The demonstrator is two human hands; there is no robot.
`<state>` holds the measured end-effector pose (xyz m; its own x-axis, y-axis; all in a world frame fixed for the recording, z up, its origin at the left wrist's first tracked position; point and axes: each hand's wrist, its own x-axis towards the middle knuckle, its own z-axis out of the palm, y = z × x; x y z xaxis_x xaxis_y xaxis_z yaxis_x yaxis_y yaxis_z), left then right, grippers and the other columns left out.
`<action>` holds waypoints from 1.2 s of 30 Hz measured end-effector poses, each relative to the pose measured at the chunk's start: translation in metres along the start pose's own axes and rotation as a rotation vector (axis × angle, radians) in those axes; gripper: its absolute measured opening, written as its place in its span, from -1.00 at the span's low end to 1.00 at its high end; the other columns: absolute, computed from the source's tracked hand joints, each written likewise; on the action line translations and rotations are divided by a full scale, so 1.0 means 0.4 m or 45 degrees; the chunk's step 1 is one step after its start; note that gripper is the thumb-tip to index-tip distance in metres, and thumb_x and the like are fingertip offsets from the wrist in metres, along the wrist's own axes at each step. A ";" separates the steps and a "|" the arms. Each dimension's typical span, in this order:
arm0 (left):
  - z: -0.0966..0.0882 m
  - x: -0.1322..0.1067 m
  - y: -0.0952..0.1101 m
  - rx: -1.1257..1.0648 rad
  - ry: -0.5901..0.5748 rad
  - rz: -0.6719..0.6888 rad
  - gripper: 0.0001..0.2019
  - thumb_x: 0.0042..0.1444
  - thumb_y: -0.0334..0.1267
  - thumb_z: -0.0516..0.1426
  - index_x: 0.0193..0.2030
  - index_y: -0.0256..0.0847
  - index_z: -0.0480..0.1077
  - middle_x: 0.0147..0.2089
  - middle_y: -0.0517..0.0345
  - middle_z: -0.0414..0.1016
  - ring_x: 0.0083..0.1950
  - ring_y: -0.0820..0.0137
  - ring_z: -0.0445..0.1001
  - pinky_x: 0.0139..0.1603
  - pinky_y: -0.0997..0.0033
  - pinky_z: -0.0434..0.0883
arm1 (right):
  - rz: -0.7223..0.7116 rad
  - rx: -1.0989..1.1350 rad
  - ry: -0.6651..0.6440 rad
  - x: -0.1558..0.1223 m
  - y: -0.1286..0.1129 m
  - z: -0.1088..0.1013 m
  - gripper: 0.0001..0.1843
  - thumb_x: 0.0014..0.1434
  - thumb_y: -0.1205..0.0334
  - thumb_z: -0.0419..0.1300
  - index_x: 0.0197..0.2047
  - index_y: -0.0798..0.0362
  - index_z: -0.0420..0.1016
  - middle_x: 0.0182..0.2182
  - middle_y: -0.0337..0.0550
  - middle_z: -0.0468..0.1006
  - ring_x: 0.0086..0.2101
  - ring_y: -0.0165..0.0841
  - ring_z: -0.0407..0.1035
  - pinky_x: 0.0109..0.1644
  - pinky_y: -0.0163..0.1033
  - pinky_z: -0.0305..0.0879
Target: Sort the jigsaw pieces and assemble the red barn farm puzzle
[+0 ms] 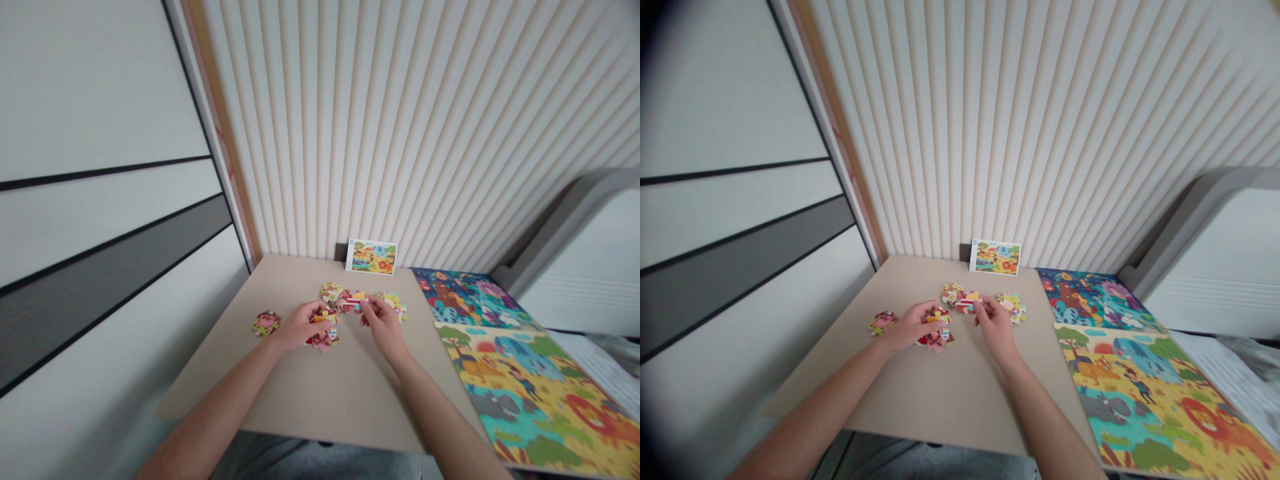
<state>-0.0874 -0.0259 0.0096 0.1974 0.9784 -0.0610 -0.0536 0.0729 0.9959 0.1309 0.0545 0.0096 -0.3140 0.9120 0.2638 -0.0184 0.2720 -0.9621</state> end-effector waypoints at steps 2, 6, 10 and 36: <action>0.001 0.000 0.002 0.040 0.027 0.016 -0.61 0.14 0.02 0.28 -0.11 -0.20 0.30 -0.41 0.25 0.50 -0.48 0.41 0.53 -0.48 0.50 0.42 | 0.008 -0.001 0.007 0.000 0.004 0.002 -0.48 0.21 -0.23 0.22 -0.09 0.09 0.53 -0.49 -0.20 0.53 -0.54 -0.39 0.33 -0.47 -0.30 0.24; -0.002 0.007 0.010 0.115 0.211 0.127 -0.62 0.11 0.02 0.30 -0.15 -0.25 0.39 -0.35 0.24 0.51 -0.41 0.45 0.51 -0.38 0.53 0.42 | 0.077 -0.102 -0.024 -0.005 0.015 0.008 -0.46 0.20 -0.22 0.22 -0.08 0.13 0.56 -0.49 -0.19 0.54 -0.59 -0.43 0.26 -0.53 -0.32 0.17; 0.002 0.011 0.018 -0.010 0.289 0.167 -0.60 0.09 0.01 0.32 -0.11 -0.25 0.40 -0.31 0.20 0.55 -0.39 0.45 0.52 -0.38 0.54 0.41 | 0.149 -0.199 -0.100 -0.006 0.030 0.017 -0.47 0.20 -0.21 0.21 -0.13 0.15 0.59 -0.50 -0.18 0.55 -0.60 -0.44 0.22 -0.57 -0.34 0.08; 0.011 0.018 -0.009 -0.064 0.089 0.131 -0.29 0.16 -0.01 0.29 0.37 -0.23 0.23 -0.20 0.09 0.57 -0.37 0.45 0.53 -0.35 0.50 0.46 | 0.063 -0.019 -0.390 -0.025 0.001 0.044 -0.53 0.26 -0.20 0.20 -0.17 0.07 0.59 -0.40 -0.17 0.59 -0.44 -0.38 0.37 -0.31 -0.28 0.31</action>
<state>-0.0815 -0.0199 0.0060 0.1194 0.9922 0.0353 -0.1191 -0.0210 0.9927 0.1172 0.0402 0.0055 -0.5857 0.7900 0.1815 0.0171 0.2360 -0.9716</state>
